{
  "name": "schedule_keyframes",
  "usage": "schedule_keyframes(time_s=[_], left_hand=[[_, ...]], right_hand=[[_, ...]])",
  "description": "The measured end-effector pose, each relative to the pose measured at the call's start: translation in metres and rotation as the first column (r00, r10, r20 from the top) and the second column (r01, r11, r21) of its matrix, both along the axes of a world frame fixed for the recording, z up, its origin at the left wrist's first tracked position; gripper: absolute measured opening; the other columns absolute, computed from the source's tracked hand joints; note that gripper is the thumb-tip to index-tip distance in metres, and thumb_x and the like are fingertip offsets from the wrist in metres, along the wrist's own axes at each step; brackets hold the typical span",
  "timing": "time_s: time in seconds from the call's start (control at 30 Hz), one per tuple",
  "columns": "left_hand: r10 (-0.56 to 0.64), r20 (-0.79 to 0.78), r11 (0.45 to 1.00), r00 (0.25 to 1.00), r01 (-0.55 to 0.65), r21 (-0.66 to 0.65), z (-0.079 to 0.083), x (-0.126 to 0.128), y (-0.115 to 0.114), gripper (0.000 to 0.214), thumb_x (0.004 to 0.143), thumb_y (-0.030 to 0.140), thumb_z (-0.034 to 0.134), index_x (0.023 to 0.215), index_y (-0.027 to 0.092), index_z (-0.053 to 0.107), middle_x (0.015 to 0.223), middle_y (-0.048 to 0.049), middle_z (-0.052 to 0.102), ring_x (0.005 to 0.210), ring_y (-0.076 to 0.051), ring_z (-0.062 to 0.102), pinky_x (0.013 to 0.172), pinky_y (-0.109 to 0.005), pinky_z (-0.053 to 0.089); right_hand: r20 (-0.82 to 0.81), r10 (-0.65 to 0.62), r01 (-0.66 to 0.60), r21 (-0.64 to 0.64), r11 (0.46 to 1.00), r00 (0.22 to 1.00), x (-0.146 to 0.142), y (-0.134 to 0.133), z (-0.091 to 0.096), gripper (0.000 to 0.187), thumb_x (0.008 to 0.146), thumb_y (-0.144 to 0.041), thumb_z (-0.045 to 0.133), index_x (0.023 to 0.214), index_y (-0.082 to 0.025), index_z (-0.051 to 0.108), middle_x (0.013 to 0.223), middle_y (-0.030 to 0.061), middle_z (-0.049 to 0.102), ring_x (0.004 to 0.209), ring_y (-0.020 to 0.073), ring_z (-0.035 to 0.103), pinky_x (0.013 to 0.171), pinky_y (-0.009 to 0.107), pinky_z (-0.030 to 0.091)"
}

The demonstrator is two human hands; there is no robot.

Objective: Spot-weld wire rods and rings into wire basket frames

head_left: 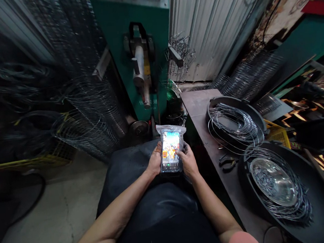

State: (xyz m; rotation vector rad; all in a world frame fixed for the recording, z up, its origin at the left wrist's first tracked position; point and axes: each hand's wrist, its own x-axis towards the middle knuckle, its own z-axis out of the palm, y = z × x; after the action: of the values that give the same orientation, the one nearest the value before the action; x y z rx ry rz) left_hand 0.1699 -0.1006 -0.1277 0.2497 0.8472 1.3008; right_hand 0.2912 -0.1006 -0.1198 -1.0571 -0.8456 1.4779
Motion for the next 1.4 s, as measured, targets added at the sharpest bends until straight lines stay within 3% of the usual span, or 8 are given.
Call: schedule_keyframes(time_s=[0.2, 0.77, 1.03, 1.4], left_hand=[[0.013, -0.014, 1.0, 1.0, -0.013, -0.011, -0.006, -0.001, 0.0, 0.045, 0.08, 0.048, 0.053, 0.106, 0.012, 0.06, 0.094, -0.0127, 0.071, 0.086, -0.027, 0.066, 0.08, -0.045, 0.051], [0.033, -0.092, 0.999, 0.995, -0.033, 0.005, -0.001, -0.002, 0.0, 0.041, 0.078, 0.049, 0.055, 0.097, 0.014, 0.064, 0.091, -0.0102, 0.071, 0.091, -0.027, 0.065, 0.083, -0.043, 0.051], [0.036, -0.068, 0.999, 0.997, -0.036, 0.001, 0.007, -0.001, -0.003, 0.039, 0.079, 0.047, 0.055, 0.098, 0.013, 0.063, 0.092, -0.0109, 0.071, 0.095, -0.029, 0.064, 0.085, -0.044, 0.05], [0.036, -0.049, 0.999, 0.998, -0.035, 0.015, 0.003, -0.001, -0.002, 0.038, 0.08, 0.046, 0.053, 0.098, 0.014, 0.063, 0.092, -0.0107, 0.071, 0.096, -0.028, 0.063, 0.087, -0.045, 0.049]], right_hand=[[0.007, 0.002, -0.002, 0.014, 1.0, 1.0, 0.0, -0.001, 0.0, 0.056, 0.064, -0.014, 0.062, 0.118, -0.021, 0.048, 0.108, 0.0033, 0.065, 0.095, 0.0194, 0.062, 0.088, 0.036, 0.049], [-0.027, -0.002, 0.002, 0.015, 1.0, 1.0, -0.001, 0.0, -0.001, 0.06, 0.063, -0.017, 0.066, 0.12, -0.021, 0.046, 0.109, 0.0046, 0.064, 0.094, 0.0198, 0.062, 0.085, 0.037, 0.05], [-0.023, -0.016, 0.016, 0.001, 1.0, 1.0, -0.003, -0.002, 0.001, 0.059, 0.065, -0.022, 0.068, 0.119, -0.021, 0.046, 0.108, 0.0051, 0.065, 0.096, 0.0208, 0.062, 0.085, 0.037, 0.05], [-0.024, -0.019, 0.019, 0.013, 1.0, 1.0, -0.004, -0.004, 0.0, 0.057, 0.064, -0.017, 0.065, 0.117, -0.021, 0.045, 0.111, 0.0049, 0.063, 0.102, 0.0212, 0.059, 0.089, 0.038, 0.048]])
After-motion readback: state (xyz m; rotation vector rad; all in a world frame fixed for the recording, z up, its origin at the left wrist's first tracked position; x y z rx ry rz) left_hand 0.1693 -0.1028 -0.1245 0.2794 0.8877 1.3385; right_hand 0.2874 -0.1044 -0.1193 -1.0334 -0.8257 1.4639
